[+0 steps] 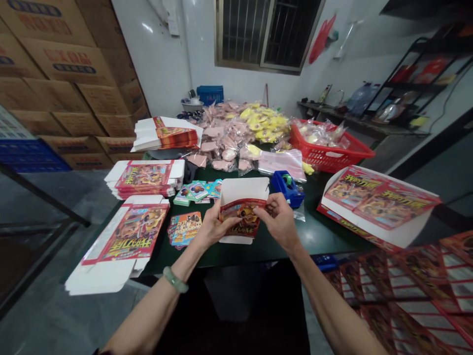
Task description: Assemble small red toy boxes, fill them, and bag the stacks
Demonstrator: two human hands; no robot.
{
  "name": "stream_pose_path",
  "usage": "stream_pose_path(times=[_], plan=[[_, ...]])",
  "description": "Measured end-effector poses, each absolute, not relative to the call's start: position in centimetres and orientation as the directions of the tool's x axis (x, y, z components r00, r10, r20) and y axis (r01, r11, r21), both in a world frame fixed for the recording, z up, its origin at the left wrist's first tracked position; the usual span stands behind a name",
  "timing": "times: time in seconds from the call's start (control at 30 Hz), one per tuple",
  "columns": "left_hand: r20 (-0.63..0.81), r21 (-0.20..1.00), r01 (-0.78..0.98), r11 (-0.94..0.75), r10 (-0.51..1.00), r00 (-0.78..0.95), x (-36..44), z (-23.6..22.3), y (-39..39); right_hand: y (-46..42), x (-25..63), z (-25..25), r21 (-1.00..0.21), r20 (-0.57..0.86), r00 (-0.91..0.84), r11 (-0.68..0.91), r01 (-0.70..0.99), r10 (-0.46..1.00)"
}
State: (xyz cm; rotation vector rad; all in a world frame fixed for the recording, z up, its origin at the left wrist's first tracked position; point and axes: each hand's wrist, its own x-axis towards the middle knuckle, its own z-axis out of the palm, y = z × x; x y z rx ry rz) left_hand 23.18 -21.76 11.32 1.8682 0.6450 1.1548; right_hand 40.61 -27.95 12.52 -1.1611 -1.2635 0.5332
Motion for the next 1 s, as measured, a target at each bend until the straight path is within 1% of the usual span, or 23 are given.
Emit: stream_pose_path(times=[0.07, 0.13, 0.17, 0.23, 0.3, 0.33, 0.4, 0.47, 0.5, 0.57, 0.67, 0.73, 0.8, 0.83, 0.9, 0.93, 1.0], plan=[[0.476, 0.849, -0.005, -0.529, 0.760, 0.442, 23.5, 10.8, -21.3, -27.6, 40.5, 11.7, -0.854, 0.508, 0.289, 0.431, 0.291, 0.811], [0.485, 0.844, 0.000, -0.536, 0.763, 0.427, 23.7, 10.5, -21.4, -27.7, 40.4, 11.3, -0.798, 0.586, 0.271, 0.485, 0.358, 0.764], [0.486, 0.844, 0.003, -0.536, 0.768, 0.418, 23.7, 10.4, -21.5, -27.9, 40.4, 11.2, -0.752, 0.633, 0.250, 0.506, 0.421, 0.733], [0.502, 0.836, 0.023, -0.548, 0.782, 0.370, 23.7, 10.2, -21.9, -28.2, 40.4, 11.2, -0.622, 0.725, 0.164, 0.534, 0.573, 0.669], [0.567, 0.801, 0.047, -0.596, 0.782, 0.259, 23.6, 10.1, -22.2, -28.6, 40.5, 11.5, -0.481, 0.780, 0.047, 0.549, 0.684, 0.624], [0.623, 0.765, 0.060, -0.642, 0.760, 0.187, 23.6, 10.2, -22.3, -28.8, 40.5, 11.7, -0.433, 0.790, -0.001, 0.558, 0.707, 0.614], [0.747, 0.653, 0.106, -0.750, 0.661, 0.076, 23.6, 10.6, -22.5, -29.2, 40.4, 12.2, -0.406, 0.793, -0.041, 0.578, 0.708, 0.607], [0.832, 0.540, 0.162, -0.826, 0.553, 0.047, 23.5, 11.2, -22.6, -29.6, 40.2, 12.6, -0.430, 0.788, -0.023, 0.578, 0.694, 0.615], [0.851, 0.507, 0.189, -0.841, 0.523, 0.047, 23.6, 11.6, -22.7, -29.7, 40.1, 12.7, -0.450, 0.789, 0.009, 0.567, 0.690, 0.615], [0.852, 0.506, 0.200, -0.839, 0.522, 0.038, 23.8, 12.3, -22.9, -29.7, 39.8, 13.0, -0.496, 0.790, 0.101, 0.533, 0.686, 0.605], [0.788, 0.601, 0.151, -0.785, 0.614, 0.052, 24.4, 12.8, -23.4, -29.5, 39.8, 13.2, -0.611, 0.731, 0.227, 0.470, 0.636, 0.644], [0.711, 0.695, 0.099, -0.713, 0.701, 0.059, 24.8, 12.7, -23.7, -29.3, 40.1, 13.3, -0.727, 0.642, 0.297, 0.438, 0.529, 0.707], [0.604, 0.797, -0.018, -0.604, 0.796, 0.046, 25.1, 12.4, -23.7, -29.2, 40.5, 13.5, -0.808, 0.564, 0.328, 0.425, 0.407, 0.758], [0.548, 0.835, -0.092, -0.543, 0.835, 0.048, 25.2, 12.2, -23.6, -29.1, 40.7, 13.6, -0.828, 0.538, 0.311, 0.421, 0.371, 0.784], [0.466, 0.872, -0.215, -0.440, 0.880, 0.091, 25.1, 12.2, -23.3, -29.0, 41.2, 13.9, -0.830, 0.511, 0.227, 0.408, 0.380, 0.829], [0.448, 0.877, -0.250, -0.410, 0.886, 0.120, 25.1, 12.4, -23.1, -28.9, 41.4, 14.0, -0.823, 0.503, 0.190, 0.400, 0.404, 0.843], [0.456, 0.873, -0.272, -0.404, 0.875, 0.162, 24.9, 12.9, -22.8, -28.7, 41.6, 14.0, -0.801, 0.514, 0.168, 0.401, 0.444, 0.842]])
